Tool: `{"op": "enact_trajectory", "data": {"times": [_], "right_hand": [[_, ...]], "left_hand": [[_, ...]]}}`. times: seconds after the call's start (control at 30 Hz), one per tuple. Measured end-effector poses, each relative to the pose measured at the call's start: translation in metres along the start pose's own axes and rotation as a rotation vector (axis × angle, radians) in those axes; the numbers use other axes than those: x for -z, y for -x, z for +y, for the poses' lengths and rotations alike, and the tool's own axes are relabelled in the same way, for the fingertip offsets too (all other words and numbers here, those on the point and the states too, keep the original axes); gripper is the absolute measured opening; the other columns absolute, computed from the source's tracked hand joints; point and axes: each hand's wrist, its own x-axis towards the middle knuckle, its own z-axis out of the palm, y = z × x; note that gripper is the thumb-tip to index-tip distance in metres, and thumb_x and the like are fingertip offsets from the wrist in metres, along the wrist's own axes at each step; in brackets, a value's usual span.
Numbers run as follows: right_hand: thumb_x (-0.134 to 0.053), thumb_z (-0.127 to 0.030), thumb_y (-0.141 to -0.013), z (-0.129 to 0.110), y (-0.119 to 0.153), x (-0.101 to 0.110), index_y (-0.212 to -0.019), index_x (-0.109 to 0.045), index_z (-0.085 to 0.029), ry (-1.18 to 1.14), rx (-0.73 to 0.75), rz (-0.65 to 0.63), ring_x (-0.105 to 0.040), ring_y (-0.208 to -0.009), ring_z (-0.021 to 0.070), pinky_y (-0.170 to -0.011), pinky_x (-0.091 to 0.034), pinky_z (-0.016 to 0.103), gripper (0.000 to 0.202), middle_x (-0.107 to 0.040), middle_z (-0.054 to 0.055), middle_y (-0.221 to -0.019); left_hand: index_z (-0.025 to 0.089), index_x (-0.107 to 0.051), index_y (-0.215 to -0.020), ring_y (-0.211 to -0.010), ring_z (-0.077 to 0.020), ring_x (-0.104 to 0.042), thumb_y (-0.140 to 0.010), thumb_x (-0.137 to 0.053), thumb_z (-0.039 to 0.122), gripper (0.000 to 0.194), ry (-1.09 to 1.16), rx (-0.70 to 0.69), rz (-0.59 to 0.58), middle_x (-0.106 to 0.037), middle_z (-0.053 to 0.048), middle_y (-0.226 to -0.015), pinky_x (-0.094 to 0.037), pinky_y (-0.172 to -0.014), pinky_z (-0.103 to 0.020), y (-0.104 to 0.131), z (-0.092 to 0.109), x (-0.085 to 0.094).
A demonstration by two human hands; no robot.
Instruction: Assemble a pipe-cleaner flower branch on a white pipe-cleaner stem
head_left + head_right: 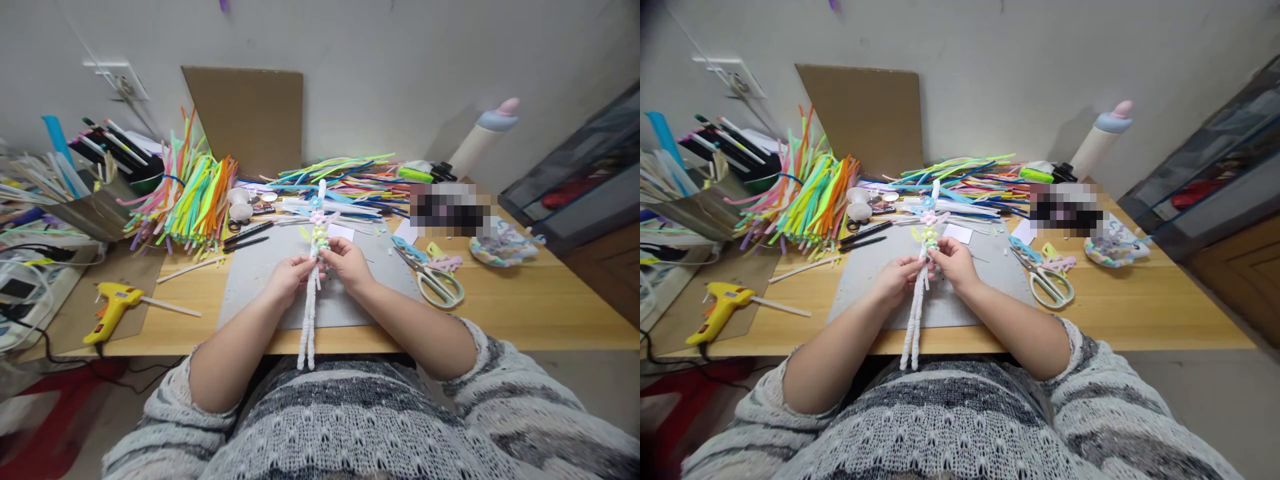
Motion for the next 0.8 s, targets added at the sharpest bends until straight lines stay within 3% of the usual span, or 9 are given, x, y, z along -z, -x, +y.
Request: {"op": "enact_trajectory", "data": {"times": [0.4, 0.8], "right_hand": [[-0.072, -0.038, -0.056, -0.0005, 0.0008, -0.0025, -0.079, -0.046, -0.019, -0.033, -0.029, -0.024, -0.051, -0.043, 0.0070, -0.039, -0.037, 0.019, 0.040, -0.057, -0.007, -0.058], [-0.072, -0.038, -0.057, 0.0014, -0.0008, 0.0016, -0.077, -0.048, -0.017, -0.040, -0.068, -0.024, -0.053, -0.047, 0.0076, -0.043, -0.034, 0.018, 0.037, -0.056, -0.006, -0.058]], "left_hand": [[0.012, -0.063, -0.081, -0.064, -0.0164, -0.065, -0.060, -0.074, 0.032, 0.031, -0.047, -0.003, -0.004, -0.069, -0.007, -0.078, -0.049, -0.054, -0.023, 0.0026, 0.0013, -0.0020], [0.013, -0.063, -0.082, -0.064, -0.0158, -0.066, -0.061, -0.073, 0.032, 0.030, -0.024, -0.006, 0.013, -0.069, -0.007, -0.079, -0.049, -0.054, -0.023, 0.0012, 0.0008, -0.0007]]}}
